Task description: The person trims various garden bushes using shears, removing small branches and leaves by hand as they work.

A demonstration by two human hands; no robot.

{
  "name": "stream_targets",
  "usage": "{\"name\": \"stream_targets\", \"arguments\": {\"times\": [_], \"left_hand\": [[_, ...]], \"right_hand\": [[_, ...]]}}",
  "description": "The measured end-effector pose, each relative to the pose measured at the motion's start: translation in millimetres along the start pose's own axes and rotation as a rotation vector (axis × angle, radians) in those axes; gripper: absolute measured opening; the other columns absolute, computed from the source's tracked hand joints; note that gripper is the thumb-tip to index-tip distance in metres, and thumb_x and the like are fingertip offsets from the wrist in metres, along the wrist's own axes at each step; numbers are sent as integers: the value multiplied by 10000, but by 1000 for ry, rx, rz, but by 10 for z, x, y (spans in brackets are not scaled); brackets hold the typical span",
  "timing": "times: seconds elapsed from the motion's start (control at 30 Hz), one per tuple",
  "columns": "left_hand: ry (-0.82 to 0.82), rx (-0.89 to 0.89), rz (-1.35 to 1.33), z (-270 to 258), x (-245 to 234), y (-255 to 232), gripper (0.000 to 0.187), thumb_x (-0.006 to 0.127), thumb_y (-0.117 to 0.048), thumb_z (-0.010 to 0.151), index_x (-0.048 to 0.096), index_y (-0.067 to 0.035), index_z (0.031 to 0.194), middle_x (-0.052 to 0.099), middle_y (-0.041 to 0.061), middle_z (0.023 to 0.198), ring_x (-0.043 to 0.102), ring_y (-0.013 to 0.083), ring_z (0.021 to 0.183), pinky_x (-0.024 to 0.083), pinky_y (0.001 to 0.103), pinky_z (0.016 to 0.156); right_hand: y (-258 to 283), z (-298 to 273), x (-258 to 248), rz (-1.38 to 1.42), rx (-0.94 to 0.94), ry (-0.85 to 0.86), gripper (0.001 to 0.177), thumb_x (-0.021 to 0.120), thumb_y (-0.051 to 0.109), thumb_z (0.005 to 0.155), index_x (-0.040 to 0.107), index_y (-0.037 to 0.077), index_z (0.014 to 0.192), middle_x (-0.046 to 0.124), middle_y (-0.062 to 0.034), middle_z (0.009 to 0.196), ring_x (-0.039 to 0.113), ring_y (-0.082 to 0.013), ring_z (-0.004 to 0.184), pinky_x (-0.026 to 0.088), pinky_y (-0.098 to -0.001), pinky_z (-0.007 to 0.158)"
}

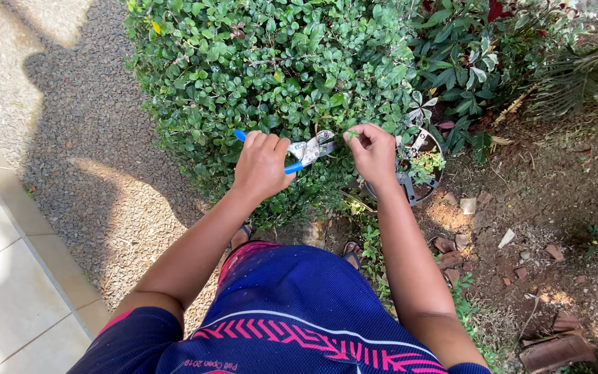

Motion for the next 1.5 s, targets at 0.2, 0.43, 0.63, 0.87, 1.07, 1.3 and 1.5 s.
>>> {"name": "stream_targets", "arguments": {"times": [0.2,0.43,0.63,0.87,1.07,1.3,1.5], "left_hand": [[-67,41,-1,93,111,-10,595,920,-318,636,673,-5,1077,609,133,924,596,340,931,433,497,987],[-46,73,-11,94,266,34,575,905,-355,613,694,-27,1035,645,117,865,639,329,867,490,475,904],[149,-76,-58,68,394,160,446,814,-476,712,723,-77,889,722,118,775,718,308,698,592,450,631],[138,-117,33,-78,161,307,449,833,-484,731,733,-79,897,720,104,748,716,287,685,594,440,622],[40,-84,49,-132,-59,383,437,845,-454,705,736,-76,895,723,99,765,715,280,700,590,429,645],[0,-28,27,0,-296,361,473,890,-368,649,712,-46,946,695,129,884,671,335,899,505,457,927],[-28,-20,100,39,-391,421,552,896,-320,631,710,-34,1065,653,136,969,619,335,1014,374,523,1146]], "right_hand": [[13,-1,-105,-86,-25,-22,109,776,117,900,755,17,939,676,-27,800,572,-84,653,456,-248,610],[-75,-18,-91,-42,8,4,104,782,121,901,762,26,938,679,-19,785,564,-75,661,448,-247,606],[-144,-5,-76,2,25,-2,102,779,127,914,758,31,943,670,8,773,555,-57,658,443,-238,599],[-425,33,-35,442,188,7,79,708,110,1004,704,42,965,610,72,799,515,-20,710,399,-208,639],[-414,132,-96,711,268,51,125,640,160,1049,647,66,966,667,23,845,569,-64,726,449,-228,665],[-386,212,-56,1300,586,-28,469,533,441,1012,664,6,1130,646,-20,775,577,-119,628,482,-258,592],[174,172,138,2,28,164,355,776,206,900,742,131,1245,712,-40,1001,606,-172,756,526,-301,690]]}}
Point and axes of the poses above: each hand's wrist, its own z-axis towards the middle knuckle, its own x-axis out of the palm, y = z × x, the point moved 4 cm from there along z, towards the middle knuckle
